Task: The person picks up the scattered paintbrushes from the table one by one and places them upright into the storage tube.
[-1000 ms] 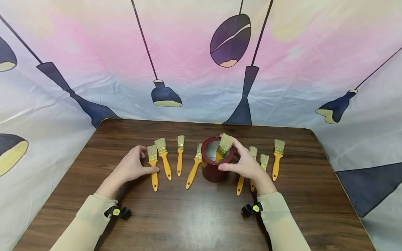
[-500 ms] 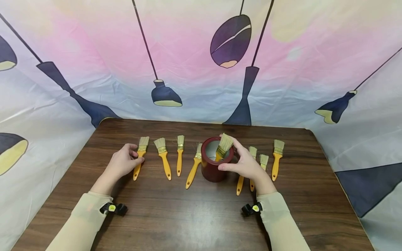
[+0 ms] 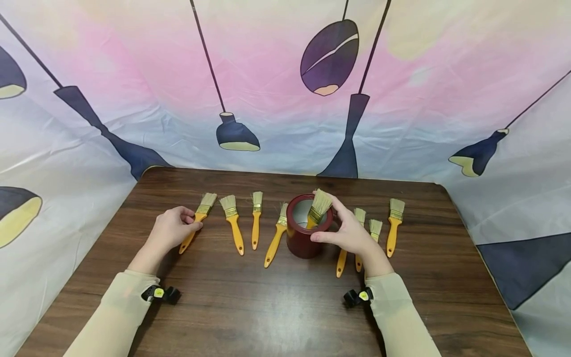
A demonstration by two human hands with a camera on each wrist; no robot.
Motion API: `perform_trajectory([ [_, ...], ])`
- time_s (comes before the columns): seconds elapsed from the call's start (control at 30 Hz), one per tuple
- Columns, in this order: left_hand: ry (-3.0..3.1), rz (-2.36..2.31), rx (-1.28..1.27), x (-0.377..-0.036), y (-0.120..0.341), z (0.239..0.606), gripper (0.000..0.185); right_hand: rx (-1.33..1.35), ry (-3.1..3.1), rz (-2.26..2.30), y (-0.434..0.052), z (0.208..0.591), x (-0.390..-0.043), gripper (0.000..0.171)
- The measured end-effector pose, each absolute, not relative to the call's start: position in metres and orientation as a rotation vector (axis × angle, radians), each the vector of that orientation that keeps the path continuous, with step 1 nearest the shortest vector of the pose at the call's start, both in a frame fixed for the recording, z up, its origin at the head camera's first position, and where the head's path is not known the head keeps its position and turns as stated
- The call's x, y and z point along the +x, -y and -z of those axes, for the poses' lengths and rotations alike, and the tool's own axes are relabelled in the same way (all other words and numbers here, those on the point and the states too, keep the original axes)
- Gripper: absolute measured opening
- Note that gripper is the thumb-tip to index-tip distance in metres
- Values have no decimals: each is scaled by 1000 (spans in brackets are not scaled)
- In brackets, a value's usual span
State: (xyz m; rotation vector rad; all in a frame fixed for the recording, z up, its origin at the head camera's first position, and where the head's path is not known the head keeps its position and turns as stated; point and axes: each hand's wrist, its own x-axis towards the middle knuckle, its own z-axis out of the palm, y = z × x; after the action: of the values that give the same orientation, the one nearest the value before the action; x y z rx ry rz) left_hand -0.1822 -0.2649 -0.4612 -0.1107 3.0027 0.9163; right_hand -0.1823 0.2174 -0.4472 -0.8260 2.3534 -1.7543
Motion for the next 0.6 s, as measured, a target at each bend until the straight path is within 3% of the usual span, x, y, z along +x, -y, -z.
perform_trajectory([
  [0.6, -2962, -1051, -107, -183, 270, 457, 31, -834, -2295, 1808, -215, 446, -181, 99],
])
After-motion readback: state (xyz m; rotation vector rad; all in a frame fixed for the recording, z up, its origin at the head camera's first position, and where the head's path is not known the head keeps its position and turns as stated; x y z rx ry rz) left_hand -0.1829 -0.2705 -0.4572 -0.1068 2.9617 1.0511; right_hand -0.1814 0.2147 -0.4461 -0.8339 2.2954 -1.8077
